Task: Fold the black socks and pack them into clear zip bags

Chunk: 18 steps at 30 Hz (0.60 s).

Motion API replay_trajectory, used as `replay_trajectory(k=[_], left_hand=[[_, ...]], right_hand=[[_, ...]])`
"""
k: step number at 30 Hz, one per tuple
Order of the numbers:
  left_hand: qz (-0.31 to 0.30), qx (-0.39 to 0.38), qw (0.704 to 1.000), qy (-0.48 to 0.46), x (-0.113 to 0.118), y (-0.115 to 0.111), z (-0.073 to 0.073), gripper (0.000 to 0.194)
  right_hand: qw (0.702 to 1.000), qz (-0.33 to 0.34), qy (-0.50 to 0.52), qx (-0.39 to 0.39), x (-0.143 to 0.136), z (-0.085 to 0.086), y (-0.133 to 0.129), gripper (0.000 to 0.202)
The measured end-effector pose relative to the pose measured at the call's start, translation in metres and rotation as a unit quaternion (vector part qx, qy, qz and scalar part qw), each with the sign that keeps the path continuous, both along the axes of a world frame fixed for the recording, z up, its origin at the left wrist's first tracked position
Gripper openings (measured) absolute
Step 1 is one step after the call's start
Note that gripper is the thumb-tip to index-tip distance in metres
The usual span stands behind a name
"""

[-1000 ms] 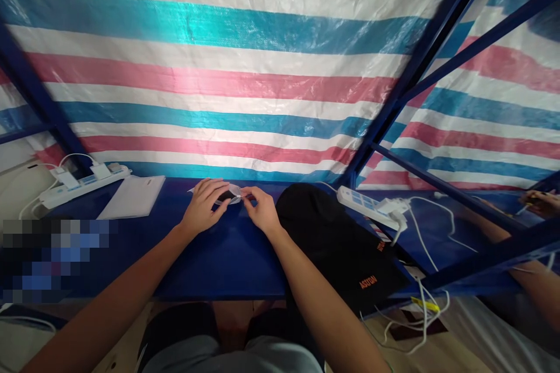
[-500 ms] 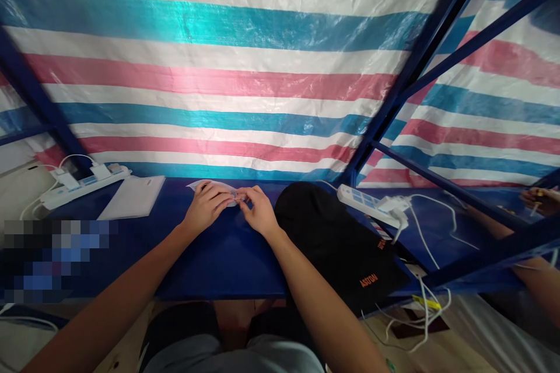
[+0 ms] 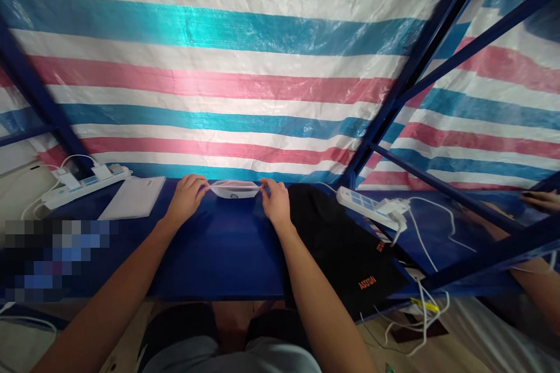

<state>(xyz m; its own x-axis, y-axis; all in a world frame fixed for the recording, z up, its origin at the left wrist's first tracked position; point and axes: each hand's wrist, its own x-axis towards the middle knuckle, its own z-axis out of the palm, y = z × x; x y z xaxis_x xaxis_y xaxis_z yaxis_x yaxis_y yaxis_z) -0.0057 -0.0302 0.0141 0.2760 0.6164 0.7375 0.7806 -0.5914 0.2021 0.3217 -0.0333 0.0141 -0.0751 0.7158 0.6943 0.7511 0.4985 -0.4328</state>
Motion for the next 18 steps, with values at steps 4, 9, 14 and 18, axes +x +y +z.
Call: replay_trajectory(k=[4, 9, 14, 18], left_hand=[[-0.066, -0.022, 0.998, 0.007, 0.008, -0.003, -0.006, 0.026], [-0.104, -0.026, 0.993, 0.046, 0.023, -0.005, -0.011, 0.023], [-0.14, -0.042, 0.988, 0.043, 0.025, -0.004, -0.019, 0.026], [-0.16, -0.097, 0.981, 0.061, 0.024, -0.005, -0.024, 0.026]], right_hand=[[0.997, 0.032, -0.065, 0.037, -0.008, -0.002, -0.006, 0.029], [0.987, 0.091, -0.129, 0.034, -0.021, -0.004, -0.012, 0.028], [0.978, 0.091, -0.186, -0.011, -0.025, -0.006, -0.014, 0.026], [0.972, 0.093, -0.21, -0.059, -0.024, -0.009, -0.011, 0.024]])
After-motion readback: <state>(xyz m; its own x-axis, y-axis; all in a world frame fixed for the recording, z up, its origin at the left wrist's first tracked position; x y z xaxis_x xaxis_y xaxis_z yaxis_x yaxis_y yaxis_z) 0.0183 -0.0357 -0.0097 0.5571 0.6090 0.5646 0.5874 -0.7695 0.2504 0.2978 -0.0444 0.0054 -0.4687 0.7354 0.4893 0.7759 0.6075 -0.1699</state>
